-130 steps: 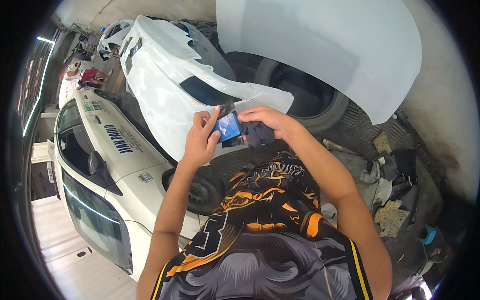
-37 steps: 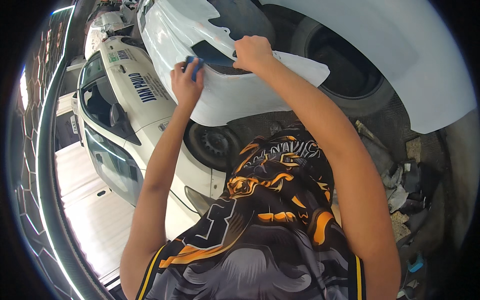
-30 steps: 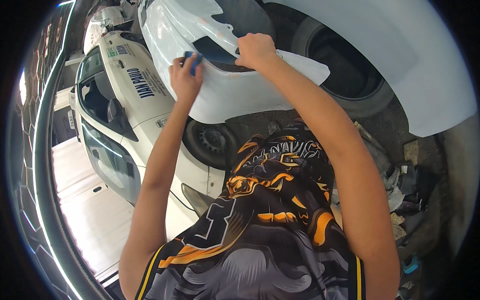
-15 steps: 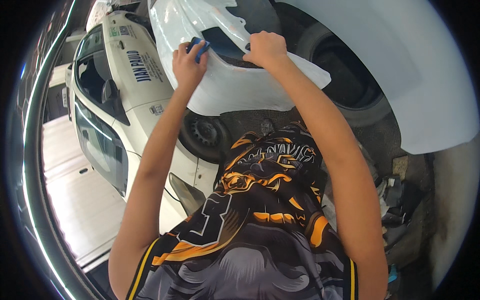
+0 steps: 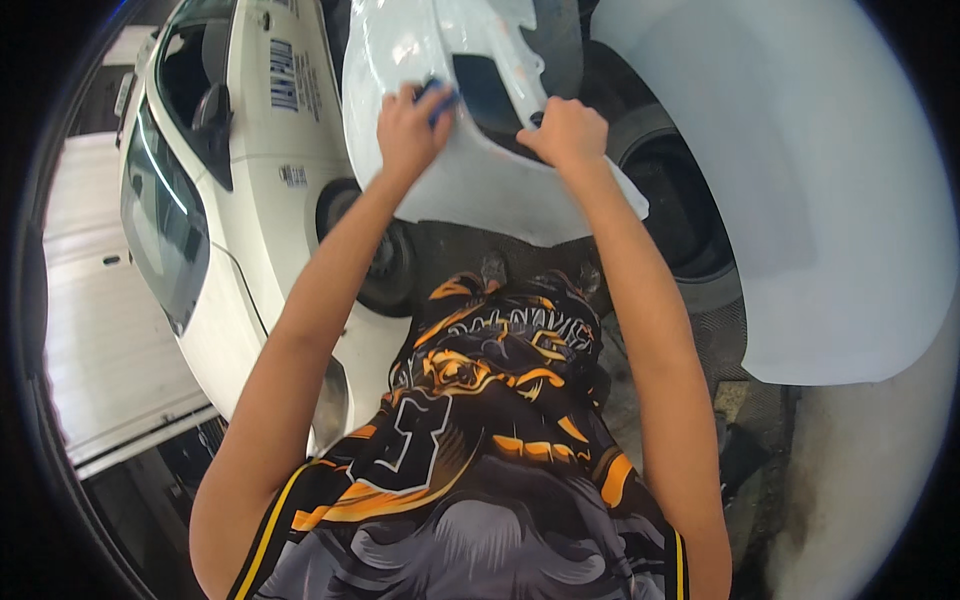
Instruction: The person sands a white car bumper with sanding blocks, moving methodically across the surface. They switch between different sanding blocks and occasionally dip one into a bucket of water before continuing to sand.
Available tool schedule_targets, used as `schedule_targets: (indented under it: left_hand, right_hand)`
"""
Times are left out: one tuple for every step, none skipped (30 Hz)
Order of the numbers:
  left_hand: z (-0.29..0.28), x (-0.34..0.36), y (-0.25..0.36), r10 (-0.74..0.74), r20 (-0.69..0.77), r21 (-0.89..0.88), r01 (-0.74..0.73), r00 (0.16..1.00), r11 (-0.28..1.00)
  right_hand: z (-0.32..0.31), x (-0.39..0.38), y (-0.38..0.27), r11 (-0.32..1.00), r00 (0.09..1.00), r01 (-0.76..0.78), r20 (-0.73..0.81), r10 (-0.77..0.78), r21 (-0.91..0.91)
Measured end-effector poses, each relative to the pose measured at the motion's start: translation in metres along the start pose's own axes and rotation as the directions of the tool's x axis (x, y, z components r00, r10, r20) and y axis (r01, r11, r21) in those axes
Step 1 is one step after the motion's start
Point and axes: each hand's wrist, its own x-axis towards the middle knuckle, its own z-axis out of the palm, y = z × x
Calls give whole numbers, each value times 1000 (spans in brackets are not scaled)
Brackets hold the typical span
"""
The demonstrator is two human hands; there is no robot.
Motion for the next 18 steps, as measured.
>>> schedule_targets:
  left_hand:
    - [0, 2, 3, -70, -30, 31, 71, 997, 997]
    - [0, -4, 7, -75, 57, 1, 75, 996, 997]
    - [0, -9, 13, -86, 102, -17, 89, 991, 996]
    - [2, -11, 15, -96, 166, -36, 104, 981, 994]
    - [0, -15, 20, -7, 183, -88, 23, 983, 996]
    - [3, -13, 20, -7, 88, -73, 13, 996, 997]
    - [4, -12, 21, -19, 34, -54, 21, 999, 998]
    - [5, -11, 21, -65, 27, -26, 66, 998, 997]
    - [6, -8, 21, -108, -78, -13, 107, 991, 994]
    - [7, -5, 21, -155, -63, 1, 155, 986, 988]
    - [8, -6, 21, -177, -27, -6, 177, 984, 984]
    - [7, -7, 22, -110, -64, -30, 108, 992, 994]
    - [6, -8, 22, -130, -19, -60, 129, 991, 990]
    - [4, -11, 22, -89, 9, -109, 89, 996, 990]
    - [4, -12, 23, -72, 109, -147, 88, 991, 985]
    - [4, -8, 22, -77, 7, -123, 78, 997, 989]
    - [5, -3, 21, -109, -17, -86, 107, 994, 990]
    - [6, -2, 20, -155, -47, -58, 152, 987, 987]
  right_hand:
    - [-1, 1, 1, 1000, 998, -19, 65, 18, 10]
    - [1, 0, 0, 999, 997, -26, 74, 27, -19]
    - [1, 0, 1, 999, 998, -21, 61, 23, -30]
    - [1, 1, 0, 999, 999, -25, 19, 26, -43]
    - [1, 0, 1, 998, 999, -21, 25, 22, -52]
    - [0, 1, 0, 999, 1000, -20, 12, 21, -51]
    - [-1, 0, 1, 998, 1000, -24, -12, 24, -57]
    - [-1, 0, 0, 999, 1000, -19, 21, 20, -45]
    - [-2, 0, 0, 1000, 999, -11, 46, 12, -22]
    - [-3, 0, 0, 1000, 996, -26, 86, 26, -1]
    - [-4, 0, -1, 1000, 996, -23, 84, 24, -12]
    - [-4, -1, -1, 999, 997, -27, 69, 29, -23]
    - [-5, 0, -1, 999, 999, -10, 49, 11, -34]
    - [-5, 0, -2, 998, 999, -7, 37, 9, -60]
    - [-5, 1, -2, 999, 997, -16, 76, 19, -41]
    - [-5, 0, -2, 999, 999, -18, 43, 20, -48]
    - [-5, 1, -2, 999, 999, -18, 34, 19, -49]
    - [-4, 0, -1, 999, 998, -16, 58, 18, -43]
